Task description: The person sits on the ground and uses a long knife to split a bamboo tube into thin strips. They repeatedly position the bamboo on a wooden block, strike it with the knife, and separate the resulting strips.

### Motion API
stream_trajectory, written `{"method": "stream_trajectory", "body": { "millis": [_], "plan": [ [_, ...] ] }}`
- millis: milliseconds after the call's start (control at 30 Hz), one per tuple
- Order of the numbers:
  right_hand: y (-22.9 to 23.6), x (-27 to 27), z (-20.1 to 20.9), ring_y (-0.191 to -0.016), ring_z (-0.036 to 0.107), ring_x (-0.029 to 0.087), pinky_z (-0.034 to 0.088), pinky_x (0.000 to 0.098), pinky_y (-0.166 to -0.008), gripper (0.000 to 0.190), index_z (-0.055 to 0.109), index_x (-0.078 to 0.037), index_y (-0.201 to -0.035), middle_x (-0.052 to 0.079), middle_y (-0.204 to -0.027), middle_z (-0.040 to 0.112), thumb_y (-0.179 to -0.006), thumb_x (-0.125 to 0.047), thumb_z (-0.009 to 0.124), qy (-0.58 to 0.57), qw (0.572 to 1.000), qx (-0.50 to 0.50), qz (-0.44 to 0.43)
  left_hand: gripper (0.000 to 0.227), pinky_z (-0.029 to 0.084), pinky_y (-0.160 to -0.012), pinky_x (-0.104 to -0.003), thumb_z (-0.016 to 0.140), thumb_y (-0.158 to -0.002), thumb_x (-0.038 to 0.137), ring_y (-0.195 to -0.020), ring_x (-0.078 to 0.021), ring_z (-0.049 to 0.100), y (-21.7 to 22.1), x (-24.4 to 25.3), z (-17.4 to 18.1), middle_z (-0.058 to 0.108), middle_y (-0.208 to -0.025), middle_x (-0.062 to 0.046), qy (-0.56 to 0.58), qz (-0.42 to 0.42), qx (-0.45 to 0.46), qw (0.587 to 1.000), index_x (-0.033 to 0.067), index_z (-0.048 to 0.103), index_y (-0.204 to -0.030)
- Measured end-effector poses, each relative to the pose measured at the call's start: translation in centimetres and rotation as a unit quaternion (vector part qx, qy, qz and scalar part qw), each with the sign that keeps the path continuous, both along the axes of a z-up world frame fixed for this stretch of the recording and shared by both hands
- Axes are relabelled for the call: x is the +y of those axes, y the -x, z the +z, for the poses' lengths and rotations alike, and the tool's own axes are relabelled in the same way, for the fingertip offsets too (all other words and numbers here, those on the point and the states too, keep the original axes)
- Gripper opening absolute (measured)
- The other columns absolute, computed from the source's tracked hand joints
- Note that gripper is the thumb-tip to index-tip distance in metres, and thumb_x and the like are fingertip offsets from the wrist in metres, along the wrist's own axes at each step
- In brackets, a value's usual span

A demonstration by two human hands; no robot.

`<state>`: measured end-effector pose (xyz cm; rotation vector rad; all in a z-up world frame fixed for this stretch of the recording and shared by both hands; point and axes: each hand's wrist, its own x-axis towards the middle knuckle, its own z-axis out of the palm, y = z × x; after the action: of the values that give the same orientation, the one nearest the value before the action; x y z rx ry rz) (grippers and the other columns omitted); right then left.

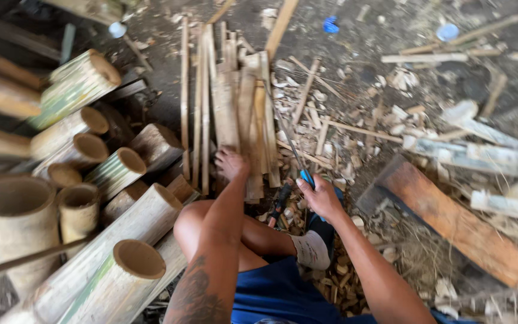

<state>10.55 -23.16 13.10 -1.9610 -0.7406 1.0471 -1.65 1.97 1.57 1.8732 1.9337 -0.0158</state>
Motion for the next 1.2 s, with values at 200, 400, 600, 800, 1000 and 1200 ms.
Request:
{"method": "stream_trajectory", "body": {
  "millis": [200, 400, 600, 800, 1000, 1200],
  "plan": [
    [-1.2, -6.2, -0.7, -0.044, 0.054, 0.014, 0.045, 0.0339, -0.041, 0.029, 0.057, -0.01, -0.105, 0.0, -0.058, 0.053, -0.098, -0.038, 0.061, -0.046, 0.982, 0.07, -0.168, 0.074, 0.035, -0.112, -0.056, 0.074, -0.085, 0.031, -0.143, -0.0375, 0.034, -5.8, -4.7, 5.4, 0.035, -0.157, -0.012, -0.157, -0.286, -0.124, 0.937, 0.0134, 0.043, -0.15],
    [-5.0, -15.0, -2.0, -0.044, 0.048, 0.013, 0.04, 0.0337, -0.041, 0.025, 0.051, -0.007, -0.104, 0.003, -0.059, 0.048, -0.104, -0.03, 0.06, -0.126, 0.905, 0.074, -0.4, 0.043, 0.04, -0.108, -0.055, 0.069, -0.092, 0.026, -0.131, -0.041, 0.048, -17.9, -17.0, 7.2, 0.047, -0.15, -0.015, -0.142, -0.548, -0.265, 0.781, 0.0143, 0.061, -0.133],
    [-7.7, -25.0, -3.3, -0.052, 0.046, 0.01, 0.04, 0.0325, -0.044, 0.018, 0.05, -0.008, -0.101, 0.0, -0.067, 0.047, -0.103, -0.022, 0.061, -0.213, 0.759, 0.056, -0.613, 0.047, 0.044, -0.107, -0.052, 0.067, -0.087, 0.023, -0.125, -0.0332, 0.057, -27.4, -33.6, 6.7, 0.056, -0.142, -0.009, -0.076, -0.716, -0.311, 0.62, 0.016, 0.059, -0.132],
    [-6.9, -32.0, -3.4, -0.048, 0.049, 0.013, 0.042, 0.0345, -0.043, 0.02, 0.049, -0.007, -0.099, 0.002, -0.064, 0.048, -0.101, -0.023, 0.061, -0.165, 0.699, 0.108, -0.687, 0.068, 0.042, -0.11, -0.052, 0.068, -0.085, 0.025, -0.134, -0.0419, 0.047, -35.0, -44.5, 4.3, 0.042, -0.154, -0.023, -0.062, -0.775, -0.274, 0.567, 0.0014, 0.044, -0.145],
    [-7.4, -35.5, -2.3, -0.047, 0.048, 0.013, 0.044, 0.0326, -0.042, 0.021, 0.051, -0.007, -0.102, 0.001, -0.063, 0.048, -0.099, -0.025, 0.062, -0.134, 0.709, 0.122, -0.682, 0.079, 0.048, -0.097, -0.056, 0.07, -0.087, 0.027, -0.129, -0.0419, 0.051, -39.1, -47.6, 4.6, 0.044, -0.142, -0.027, -0.006, -0.738, -0.084, 0.669, -0.0017, 0.035, -0.151],
    [-8.2, -35.9, -3.4, -0.042, 0.046, 0.012, 0.041, 0.0316, -0.038, 0.02, 0.053, -0.008, -0.105, 0.001, -0.058, 0.048, -0.099, -0.025, 0.062, -0.1, 0.737, 0.112, -0.659, 0.026, 0.065, -0.065, -0.032, 0.057, -0.097, -0.001, -0.097, -0.0303, 0.066, -39.2, -44.3, 4.7, 0.057, -0.118, -0.018, -0.083, -0.732, -0.219, 0.64, 0.003, 0.061, -0.123]
  ]
}}
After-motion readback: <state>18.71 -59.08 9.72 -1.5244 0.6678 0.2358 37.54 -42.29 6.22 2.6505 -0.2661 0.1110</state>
